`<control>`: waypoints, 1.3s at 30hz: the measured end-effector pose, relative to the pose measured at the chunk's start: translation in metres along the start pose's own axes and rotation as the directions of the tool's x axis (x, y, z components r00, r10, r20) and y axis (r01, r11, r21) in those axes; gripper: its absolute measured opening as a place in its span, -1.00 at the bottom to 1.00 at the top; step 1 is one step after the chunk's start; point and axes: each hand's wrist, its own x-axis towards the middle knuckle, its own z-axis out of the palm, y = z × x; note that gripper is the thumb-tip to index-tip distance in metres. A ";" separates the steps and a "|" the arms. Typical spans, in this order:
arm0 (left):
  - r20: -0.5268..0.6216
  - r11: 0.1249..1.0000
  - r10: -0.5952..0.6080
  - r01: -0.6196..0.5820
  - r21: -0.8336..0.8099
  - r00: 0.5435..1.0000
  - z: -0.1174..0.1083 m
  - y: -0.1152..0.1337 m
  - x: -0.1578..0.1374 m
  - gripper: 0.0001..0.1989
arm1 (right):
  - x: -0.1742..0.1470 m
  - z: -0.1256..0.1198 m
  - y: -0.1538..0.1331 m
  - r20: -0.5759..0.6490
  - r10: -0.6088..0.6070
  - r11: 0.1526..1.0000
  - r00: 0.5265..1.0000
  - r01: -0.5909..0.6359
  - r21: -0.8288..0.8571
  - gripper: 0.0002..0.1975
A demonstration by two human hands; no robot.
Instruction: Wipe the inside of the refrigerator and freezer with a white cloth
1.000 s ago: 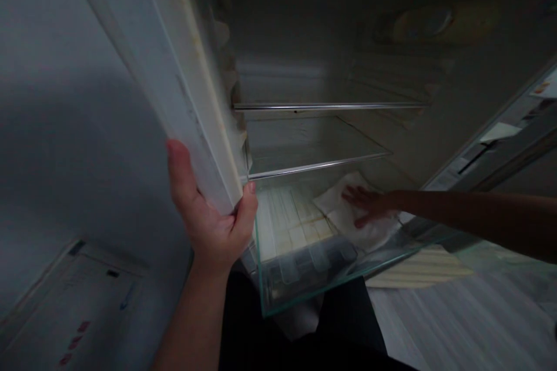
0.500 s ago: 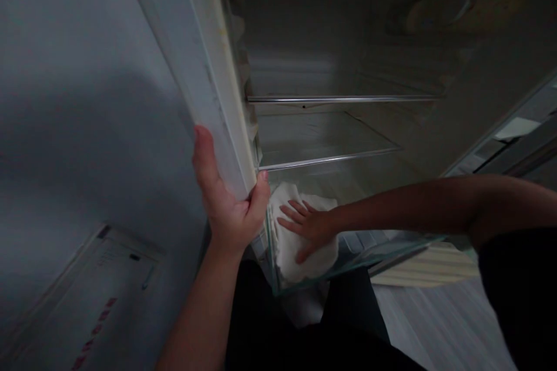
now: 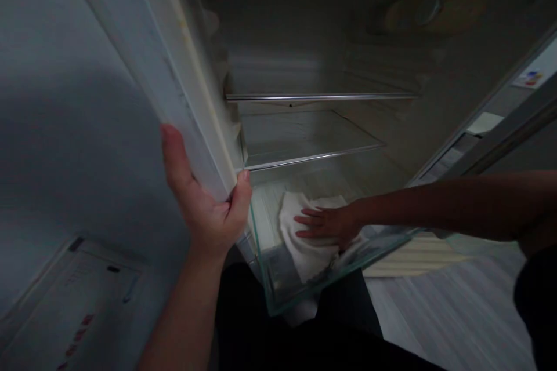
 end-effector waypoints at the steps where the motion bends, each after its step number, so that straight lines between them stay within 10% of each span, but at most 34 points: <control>1: 0.004 1.000 0.017 -0.017 0.011 1.000 0.000 -0.001 0.000 0.04 | -0.021 0.004 0.010 -0.008 0.039 0.999 0.999 -0.039 0.017 0.23; 10: -0.023 0.999 0.016 -0.015 0.028 1.000 -0.001 0.002 0.003 -0.01 | -0.151 0.041 0.052 0.154 0.401 0.916 0.903 -0.399 -0.047 0.39; 16: 0.001 0.996 -0.062 0.062 0.059 0.998 -0.002 0.010 0.002 -0.04 | -0.078 0.035 0.070 -0.162 0.296 0.950 0.941 -0.307 -0.051 0.00; 23: 0.008 0.994 -0.061 0.060 0.090 0.998 -0.002 0.008 0.001 -0.05 | 0.060 -0.012 0.093 -0.574 0.040 0.946 0.818 -0.216 -0.242 -0.20; 28: 0.007 0.991 -0.051 0.050 0.123 0.999 -0.002 0.007 0.001 -0.01 | 0.121 -0.063 0.113 -0.495 -0.103 0.827 0.863 -0.202 -0.525 -0.29; 34: -0.006 0.989 -0.113 0.113 0.100 0.994 -0.001 0.004 -0.002 -0.02 | 0.114 -0.078 0.130 -0.460 -0.216 0.728 0.861 -0.172 -0.664 -0.36; 39: -0.014 0.988 -0.122 0.123 0.094 0.992 0.000 0.009 -0.001 -0.06 | 0.068 -0.089 0.125 -0.553 -0.081 0.763 0.829 -0.306 -0.570 -0.44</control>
